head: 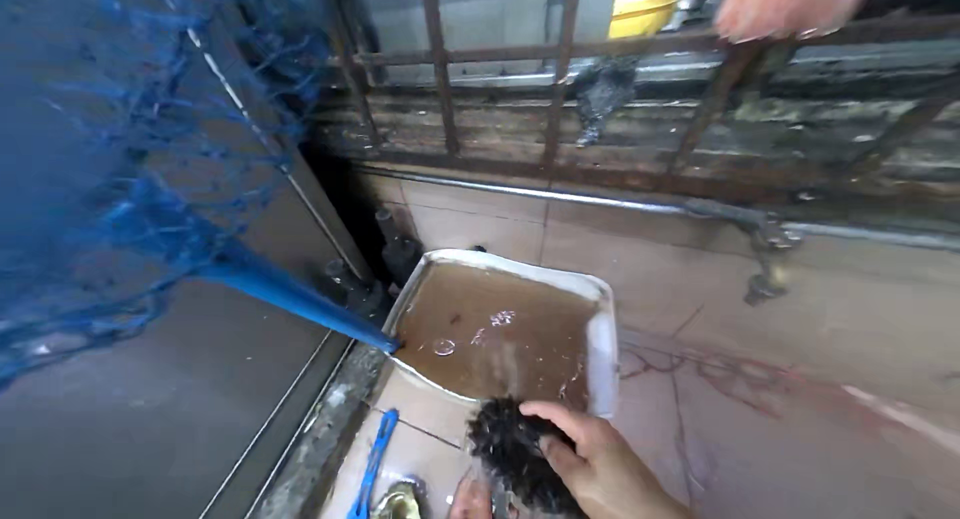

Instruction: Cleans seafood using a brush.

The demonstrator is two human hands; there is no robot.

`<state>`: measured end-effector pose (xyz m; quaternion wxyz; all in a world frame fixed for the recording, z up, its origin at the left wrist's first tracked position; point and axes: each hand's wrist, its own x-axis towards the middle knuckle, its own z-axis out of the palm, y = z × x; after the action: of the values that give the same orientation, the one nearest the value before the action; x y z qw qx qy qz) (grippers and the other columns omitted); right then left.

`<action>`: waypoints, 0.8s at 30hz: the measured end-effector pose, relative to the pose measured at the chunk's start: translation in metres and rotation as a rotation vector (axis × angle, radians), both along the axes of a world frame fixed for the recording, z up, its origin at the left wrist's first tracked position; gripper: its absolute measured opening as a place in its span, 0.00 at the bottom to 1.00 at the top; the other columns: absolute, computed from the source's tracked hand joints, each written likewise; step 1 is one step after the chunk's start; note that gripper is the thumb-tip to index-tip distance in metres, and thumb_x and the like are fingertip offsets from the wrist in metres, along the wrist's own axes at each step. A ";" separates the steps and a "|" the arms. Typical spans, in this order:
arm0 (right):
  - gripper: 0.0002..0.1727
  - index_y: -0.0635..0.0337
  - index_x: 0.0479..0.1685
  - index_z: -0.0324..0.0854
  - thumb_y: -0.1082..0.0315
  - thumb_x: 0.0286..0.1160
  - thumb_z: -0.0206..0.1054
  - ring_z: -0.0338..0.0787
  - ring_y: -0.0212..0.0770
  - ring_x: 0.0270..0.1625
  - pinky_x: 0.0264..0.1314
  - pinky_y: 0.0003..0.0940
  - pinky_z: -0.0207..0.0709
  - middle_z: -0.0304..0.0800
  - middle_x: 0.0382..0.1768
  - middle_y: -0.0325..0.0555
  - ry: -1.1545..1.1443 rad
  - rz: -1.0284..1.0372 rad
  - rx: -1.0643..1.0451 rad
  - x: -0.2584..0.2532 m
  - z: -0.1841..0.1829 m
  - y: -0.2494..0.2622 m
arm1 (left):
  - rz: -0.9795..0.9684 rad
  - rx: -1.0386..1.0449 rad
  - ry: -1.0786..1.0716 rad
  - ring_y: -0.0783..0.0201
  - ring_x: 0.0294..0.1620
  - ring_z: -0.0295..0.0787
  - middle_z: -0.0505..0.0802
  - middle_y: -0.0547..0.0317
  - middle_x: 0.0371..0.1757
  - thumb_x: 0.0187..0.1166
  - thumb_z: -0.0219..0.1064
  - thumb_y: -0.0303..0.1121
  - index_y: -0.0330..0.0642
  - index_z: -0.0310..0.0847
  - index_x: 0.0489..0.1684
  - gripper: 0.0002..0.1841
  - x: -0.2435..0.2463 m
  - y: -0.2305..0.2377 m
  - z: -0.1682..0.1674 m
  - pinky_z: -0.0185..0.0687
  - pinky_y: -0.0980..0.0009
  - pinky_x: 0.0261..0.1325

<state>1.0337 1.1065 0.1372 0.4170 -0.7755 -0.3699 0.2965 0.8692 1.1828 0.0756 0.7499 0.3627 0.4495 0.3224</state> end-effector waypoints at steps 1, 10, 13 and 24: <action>0.24 0.46 0.78 0.81 0.66 0.83 0.60 0.92 0.48 0.64 0.69 0.56 0.83 0.93 0.63 0.48 -0.057 -0.074 -0.061 -0.002 -0.003 -0.007 | 0.010 -0.016 -0.004 0.70 0.25 0.87 0.90 0.62 0.29 0.93 0.51 0.36 0.36 0.79 0.53 0.14 0.003 -0.007 0.002 0.88 0.71 0.32; 0.25 0.45 0.79 0.80 0.66 0.84 0.58 0.92 0.52 0.62 0.66 0.56 0.84 0.91 0.64 0.51 -0.224 -0.252 -0.134 -0.003 0.025 -0.095 | -0.126 0.092 -0.101 0.70 0.23 0.86 0.91 0.61 0.28 0.92 0.50 0.34 0.35 0.82 0.54 0.16 0.003 -0.076 0.010 0.87 0.72 0.30; 0.24 0.47 0.78 0.81 0.66 0.83 0.58 0.94 0.51 0.60 0.64 0.54 0.86 0.93 0.62 0.51 -0.254 -0.164 -0.054 -0.019 0.032 -0.123 | -0.166 0.076 -0.138 0.70 0.24 0.87 0.91 0.61 0.27 0.93 0.48 0.34 0.36 0.81 0.52 0.15 0.004 -0.099 0.012 0.88 0.71 0.32; 0.28 0.45 0.85 0.71 0.62 0.84 0.56 0.90 0.58 0.65 0.66 0.60 0.81 0.90 0.64 0.55 -0.043 -0.373 -0.469 -0.017 0.064 -0.201 | -0.281 -0.296 -0.452 0.67 0.26 0.91 0.96 0.58 0.39 0.93 0.38 0.59 0.46 0.80 0.63 0.31 0.002 -0.173 -0.005 0.90 0.69 0.35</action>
<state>1.0169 0.9056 0.2011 0.2660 -0.9113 -0.1511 0.2757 0.8710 1.0093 0.0704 0.9129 0.2272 0.2587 0.2193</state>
